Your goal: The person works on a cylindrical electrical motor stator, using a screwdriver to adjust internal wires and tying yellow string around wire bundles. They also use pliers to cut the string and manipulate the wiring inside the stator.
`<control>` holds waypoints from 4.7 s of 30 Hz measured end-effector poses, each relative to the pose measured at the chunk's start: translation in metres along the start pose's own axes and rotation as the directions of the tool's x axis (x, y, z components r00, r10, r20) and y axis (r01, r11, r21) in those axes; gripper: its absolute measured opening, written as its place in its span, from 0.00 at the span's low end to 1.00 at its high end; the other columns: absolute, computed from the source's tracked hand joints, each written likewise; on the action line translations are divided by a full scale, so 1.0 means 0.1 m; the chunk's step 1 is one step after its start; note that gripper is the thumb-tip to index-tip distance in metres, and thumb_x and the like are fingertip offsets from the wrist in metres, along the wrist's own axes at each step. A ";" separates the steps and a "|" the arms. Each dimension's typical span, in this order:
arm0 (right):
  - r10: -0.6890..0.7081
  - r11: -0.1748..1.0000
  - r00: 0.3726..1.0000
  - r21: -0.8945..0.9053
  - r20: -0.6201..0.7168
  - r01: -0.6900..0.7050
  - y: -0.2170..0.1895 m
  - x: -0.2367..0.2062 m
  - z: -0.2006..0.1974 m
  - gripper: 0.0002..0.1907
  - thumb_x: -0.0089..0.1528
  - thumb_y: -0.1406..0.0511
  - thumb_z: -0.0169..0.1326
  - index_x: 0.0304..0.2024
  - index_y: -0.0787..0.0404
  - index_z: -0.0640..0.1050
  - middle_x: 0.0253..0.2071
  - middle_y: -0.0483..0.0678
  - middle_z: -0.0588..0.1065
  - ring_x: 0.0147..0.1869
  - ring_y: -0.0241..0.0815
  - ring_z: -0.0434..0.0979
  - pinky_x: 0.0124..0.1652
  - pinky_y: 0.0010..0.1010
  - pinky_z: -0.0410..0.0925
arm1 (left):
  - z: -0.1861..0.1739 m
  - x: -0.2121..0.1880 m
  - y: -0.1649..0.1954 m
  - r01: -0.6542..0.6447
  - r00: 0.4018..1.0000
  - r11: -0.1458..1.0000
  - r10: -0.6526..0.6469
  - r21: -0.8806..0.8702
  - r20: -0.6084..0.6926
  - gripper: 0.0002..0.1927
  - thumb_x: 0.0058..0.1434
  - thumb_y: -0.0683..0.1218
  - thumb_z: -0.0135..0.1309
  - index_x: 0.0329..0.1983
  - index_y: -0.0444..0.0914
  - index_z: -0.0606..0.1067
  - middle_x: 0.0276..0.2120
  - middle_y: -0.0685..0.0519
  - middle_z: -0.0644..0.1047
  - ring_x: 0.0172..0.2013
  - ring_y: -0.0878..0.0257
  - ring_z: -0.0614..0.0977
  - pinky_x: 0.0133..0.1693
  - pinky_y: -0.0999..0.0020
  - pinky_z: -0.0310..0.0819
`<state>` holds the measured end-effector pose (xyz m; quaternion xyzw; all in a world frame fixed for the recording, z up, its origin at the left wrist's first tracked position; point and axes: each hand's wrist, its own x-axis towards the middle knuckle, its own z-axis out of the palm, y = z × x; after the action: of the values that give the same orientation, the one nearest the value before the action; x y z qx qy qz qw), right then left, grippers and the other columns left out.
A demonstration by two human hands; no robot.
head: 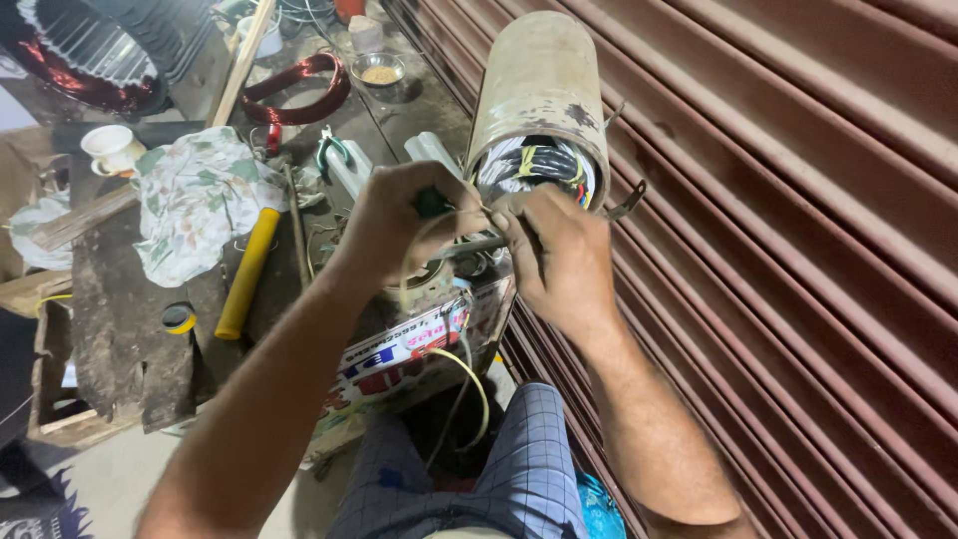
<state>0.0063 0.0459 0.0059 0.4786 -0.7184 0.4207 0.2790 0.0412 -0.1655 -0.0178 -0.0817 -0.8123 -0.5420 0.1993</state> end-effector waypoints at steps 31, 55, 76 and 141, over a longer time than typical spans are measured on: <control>-0.172 0.881 0.845 -0.304 0.507 0.362 0.27 0.83 -0.15 0.19 0.49 0.62 0.71 0.43 0.54 0.85 0.65 0.55 0.68 0.69 0.55 0.63 0.62 0.55 0.55 | 0.30 0.06 0.13 -0.471 0.460 0.443 0.861 0.763 -0.216 0.12 0.54 0.36 0.65 0.30 0.39 0.71 0.42 0.60 0.79 0.32 0.61 0.74 0.34 0.66 0.72; -0.377 0.666 0.926 -0.687 0.026 0.290 0.38 0.02 -0.08 0.11 0.60 0.63 0.66 0.31 0.60 0.77 0.56 0.51 0.67 0.62 0.52 0.61 0.58 0.53 0.52 | 0.19 0.24 -0.56 -0.533 0.571 0.637 0.756 0.557 -0.319 0.08 0.61 0.37 0.68 0.36 0.42 0.80 0.34 0.57 0.81 0.34 0.66 0.83 0.37 0.68 0.79; 0.273 0.560 0.942 0.763 0.198 -0.323 0.14 0.04 0.27 0.03 0.71 0.69 0.41 0.42 0.62 0.67 0.47 0.52 0.76 0.27 0.33 0.74 0.27 0.25 0.70 | 0.17 -0.06 -0.18 -0.464 0.815 0.883 0.391 -0.075 -0.428 0.05 0.70 0.38 0.59 0.48 0.36 0.81 0.43 0.48 0.84 0.39 0.64 0.86 0.38 0.70 0.82; 0.540 0.557 0.839 0.720 0.065 -0.414 0.10 -0.64 0.14 0.15 0.68 0.69 0.56 0.56 0.61 0.68 0.48 0.47 0.74 0.53 0.36 0.73 0.53 0.28 0.69 | 0.44 0.03 0.40 -0.598 0.767 0.620 0.627 0.507 0.138 0.11 0.61 0.39 0.60 0.46 0.38 0.79 0.28 0.53 0.79 0.29 0.59 0.83 0.30 0.63 0.77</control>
<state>0.0217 0.0644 -0.0555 0.2983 -0.5763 0.7609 0.0057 0.0420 -0.1098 0.0022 -0.2818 -0.8452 -0.2010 0.4073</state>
